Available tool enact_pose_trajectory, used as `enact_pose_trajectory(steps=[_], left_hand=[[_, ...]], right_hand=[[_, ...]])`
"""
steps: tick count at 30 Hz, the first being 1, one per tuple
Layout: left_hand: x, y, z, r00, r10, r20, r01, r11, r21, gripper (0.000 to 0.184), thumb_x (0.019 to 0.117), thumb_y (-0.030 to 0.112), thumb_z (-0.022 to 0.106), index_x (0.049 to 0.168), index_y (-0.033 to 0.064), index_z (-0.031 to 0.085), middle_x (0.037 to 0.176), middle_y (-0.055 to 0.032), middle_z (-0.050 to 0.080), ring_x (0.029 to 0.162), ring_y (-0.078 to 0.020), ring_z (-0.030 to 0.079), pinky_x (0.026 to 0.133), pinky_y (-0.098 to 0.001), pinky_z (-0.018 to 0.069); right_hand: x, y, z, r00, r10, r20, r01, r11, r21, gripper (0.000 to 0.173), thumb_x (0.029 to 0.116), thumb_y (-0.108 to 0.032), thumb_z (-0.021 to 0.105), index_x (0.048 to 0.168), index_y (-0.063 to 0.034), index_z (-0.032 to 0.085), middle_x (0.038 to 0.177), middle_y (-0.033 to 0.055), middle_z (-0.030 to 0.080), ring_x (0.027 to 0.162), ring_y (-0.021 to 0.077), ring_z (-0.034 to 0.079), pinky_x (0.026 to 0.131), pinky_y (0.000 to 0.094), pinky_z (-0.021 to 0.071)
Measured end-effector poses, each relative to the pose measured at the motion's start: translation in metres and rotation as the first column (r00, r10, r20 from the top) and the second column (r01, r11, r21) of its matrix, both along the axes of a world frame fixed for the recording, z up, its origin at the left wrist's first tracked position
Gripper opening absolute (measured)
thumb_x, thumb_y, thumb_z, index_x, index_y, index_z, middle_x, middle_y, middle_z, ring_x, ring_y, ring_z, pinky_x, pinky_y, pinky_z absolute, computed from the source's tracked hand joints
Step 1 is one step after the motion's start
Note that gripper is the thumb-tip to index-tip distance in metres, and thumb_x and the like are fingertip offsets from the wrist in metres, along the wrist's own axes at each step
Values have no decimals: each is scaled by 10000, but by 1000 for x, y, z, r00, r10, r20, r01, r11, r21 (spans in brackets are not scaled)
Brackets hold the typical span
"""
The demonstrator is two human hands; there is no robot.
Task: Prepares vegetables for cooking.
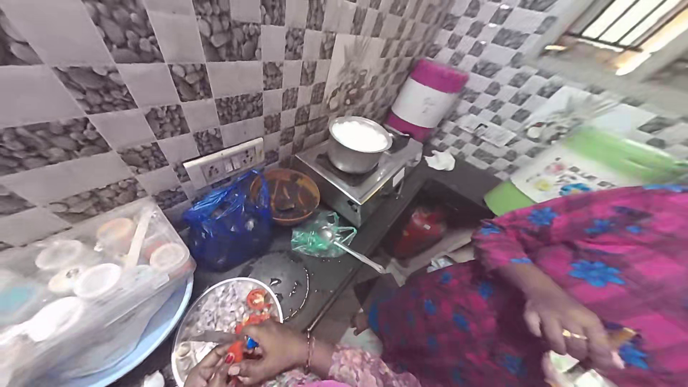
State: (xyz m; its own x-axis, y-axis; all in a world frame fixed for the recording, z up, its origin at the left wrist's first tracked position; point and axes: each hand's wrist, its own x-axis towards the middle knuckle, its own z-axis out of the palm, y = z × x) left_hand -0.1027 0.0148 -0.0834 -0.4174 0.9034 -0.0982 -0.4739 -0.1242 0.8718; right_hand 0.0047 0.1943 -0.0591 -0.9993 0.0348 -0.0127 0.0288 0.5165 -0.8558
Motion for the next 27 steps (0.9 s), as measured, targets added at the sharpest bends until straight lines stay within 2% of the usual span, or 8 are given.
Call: enact_pose_trajectory(steps=[8, 11, 13, 15, 18, 21, 26, 27], left_hand=[[4, -2, -1, 998, 22, 51, -22, 1000, -15, 218, 912, 84, 669, 1057, 237, 724, 931, 47, 768, 794, -21, 705, 720, -202, 587], [3, -2, -1, 999, 10, 34, -7, 998, -69, 227, 864, 106, 711, 1066, 205, 738, 902, 45, 760, 770, -32, 699, 699, -213, 586], [7, -3, 3, 999, 38, -35, -44, 981, -187, 238, 835, 74, 625, 1064, 127, 657, 865, 74, 730, 764, -29, 687, 705, -224, 586], [10, -7, 4, 997, 53, -50, -62, 979, -194, 234, 843, 60, 616, 1064, 131, 644, 845, 111, 704, 743, 3, 658, 689, -200, 566], [13, -2, 2, 990, 94, 108, -90, 995, -46, 258, 831, -6, 622, 966, 200, 697, 799, 112, 717, 688, 16, 650, 651, -183, 554], [15, -2, 2, 979, 78, 187, -88, 995, 46, 248, 829, 5, 668, 976, 195, 730, 846, 94, 735, 724, 12, 664, 678, -178, 557], [13, 1, -1, 979, 132, 156, -136, 991, 13, 237, 836, 14, 641, 950, 207, 717, 809, 111, 716, 656, 27, 630, 618, -164, 539], [13, 2, -4, 975, 150, 163, -154, 988, 8, 224, 844, 22, 639, 971, 191, 713, 834, 98, 718, 691, 12, 643, 650, -185, 552]], right_hand=[[2, -9, -10, 995, -98, 7, 98, 994, 38, 446, 963, -350, 665, 1001, 95, 669, 806, 230, 672, 766, 360, 685, 712, 560, 546], [2, -9, -4, 995, -76, 63, 75, 997, 21, 423, 968, -312, 661, 1064, 100, 651, 859, 235, 674, 815, 352, 679, 764, 544, 543], [4, -13, -6, 996, -69, 50, 69, 998, 7, 405, 962, -270, 673, 1126, 101, 666, 931, 239, 707, 878, 338, 703, 838, 519, 559], [5, -18, -6, 994, -77, 79, 77, 997, 2, 418, 989, -295, 628, 1130, 96, 668, 945, 227, 709, 882, 315, 702, 840, 499, 560], [3, -19, -7, 990, -113, 87, 111, 993, 34, 470, 1008, -369, 553, 1023, 86, 670, 822, 188, 669, 769, 289, 664, 732, 500, 540], [3, -22, -12, 990, -125, 71, 121, 991, 53, 489, 1021, -392, 506, 928, 65, 655, 735, 153, 623, 698, 268, 628, 670, 483, 519], [3, -28, -18, 983, -181, 42, 178, 982, 65, 490, 1020, -387, 497, 834, 37, 656, 699, 127, 613, 674, 243, 620, 641, 463, 506], [2, -28, -16, 980, -192, 54, 187, 979, 84, 501, 1020, -390, 502, 828, 45, 658, 702, 142, 622, 683, 264, 633, 649, 481, 510]])
